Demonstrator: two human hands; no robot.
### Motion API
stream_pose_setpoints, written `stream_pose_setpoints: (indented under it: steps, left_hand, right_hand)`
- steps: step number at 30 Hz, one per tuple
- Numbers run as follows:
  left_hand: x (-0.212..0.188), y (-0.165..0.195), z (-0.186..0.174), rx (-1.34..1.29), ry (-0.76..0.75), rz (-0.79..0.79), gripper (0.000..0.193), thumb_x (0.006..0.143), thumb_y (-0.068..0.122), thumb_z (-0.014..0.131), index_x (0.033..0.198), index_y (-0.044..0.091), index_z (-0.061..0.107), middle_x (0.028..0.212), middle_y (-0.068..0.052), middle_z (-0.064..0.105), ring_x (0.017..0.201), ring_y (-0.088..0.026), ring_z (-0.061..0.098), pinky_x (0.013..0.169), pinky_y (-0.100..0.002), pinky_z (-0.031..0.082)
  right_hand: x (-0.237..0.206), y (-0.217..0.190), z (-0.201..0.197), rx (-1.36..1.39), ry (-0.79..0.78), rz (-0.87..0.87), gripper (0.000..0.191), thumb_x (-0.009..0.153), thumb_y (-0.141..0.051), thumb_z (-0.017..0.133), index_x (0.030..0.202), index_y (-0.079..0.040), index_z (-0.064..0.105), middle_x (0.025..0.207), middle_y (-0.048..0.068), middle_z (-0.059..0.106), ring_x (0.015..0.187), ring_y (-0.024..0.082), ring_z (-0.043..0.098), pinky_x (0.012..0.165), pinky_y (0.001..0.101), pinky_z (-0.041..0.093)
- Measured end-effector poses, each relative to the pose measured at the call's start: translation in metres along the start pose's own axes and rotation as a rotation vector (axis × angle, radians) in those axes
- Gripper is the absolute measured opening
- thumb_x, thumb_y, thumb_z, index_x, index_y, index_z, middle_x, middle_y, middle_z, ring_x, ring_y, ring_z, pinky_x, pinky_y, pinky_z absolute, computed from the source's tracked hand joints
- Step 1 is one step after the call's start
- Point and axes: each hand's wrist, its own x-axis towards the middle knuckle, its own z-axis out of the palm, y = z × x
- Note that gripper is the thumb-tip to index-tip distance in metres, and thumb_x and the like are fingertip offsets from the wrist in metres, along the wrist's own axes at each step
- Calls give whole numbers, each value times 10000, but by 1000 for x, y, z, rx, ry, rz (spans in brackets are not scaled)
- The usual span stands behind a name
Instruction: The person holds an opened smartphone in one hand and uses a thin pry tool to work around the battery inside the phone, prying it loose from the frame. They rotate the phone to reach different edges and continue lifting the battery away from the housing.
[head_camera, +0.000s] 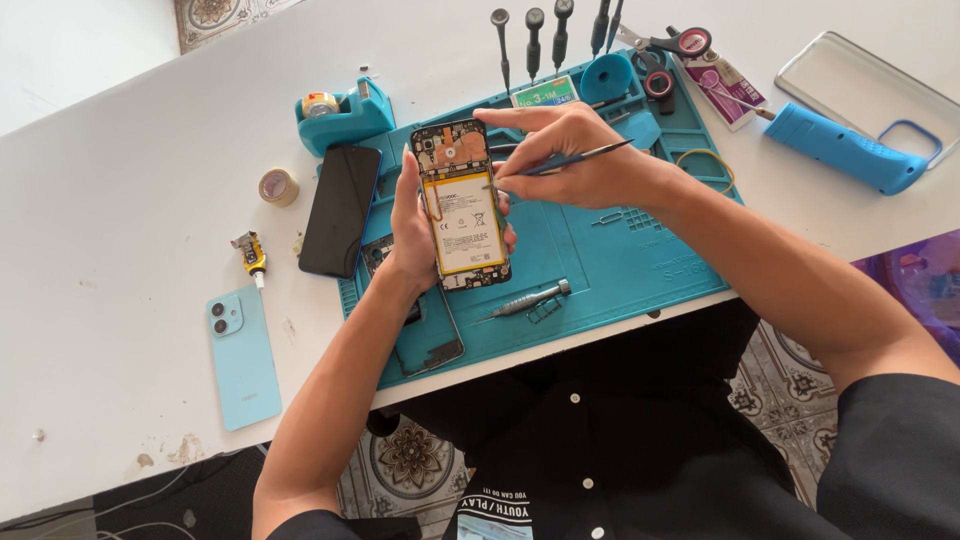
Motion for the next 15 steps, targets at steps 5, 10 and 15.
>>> stream_pose_setpoints:
  steps: [5, 10, 15]
  left_hand:
    - [0, 2, 2, -17, 10, -15, 1026, 908, 845, 269, 1428, 5, 545, 1025, -155, 668, 848, -315, 741, 743, -441, 649]
    - [-1, 2, 1, -1, 23, -14, 1042, 902, 854, 281, 1425, -11, 532, 1031, -161, 671, 849, -318, 742, 738, -449, 647]
    - [0, 1, 0, -10, 27, -20, 1048, 902, 856, 281, 1426, -21, 511, 1030, -162, 676, 848, -320, 743, 736, -455, 646]
  right_hand:
    - [0, -2, -3, 107, -4, 171, 80, 876, -77, 750, 935, -45, 793, 1473, 237, 583, 986, 241, 779, 836, 301, 650]
    - [2, -5, -3, 104, -10, 181, 73, 885, -71, 738, 919, -31, 789, 1476, 230, 593, 992, 238, 776, 848, 306, 649]
    - [2, -5, -3, 122, 9, 199, 69, 901, -86, 731, 896, -35, 777, 1475, 224, 612, 991, 225, 777, 866, 297, 655]
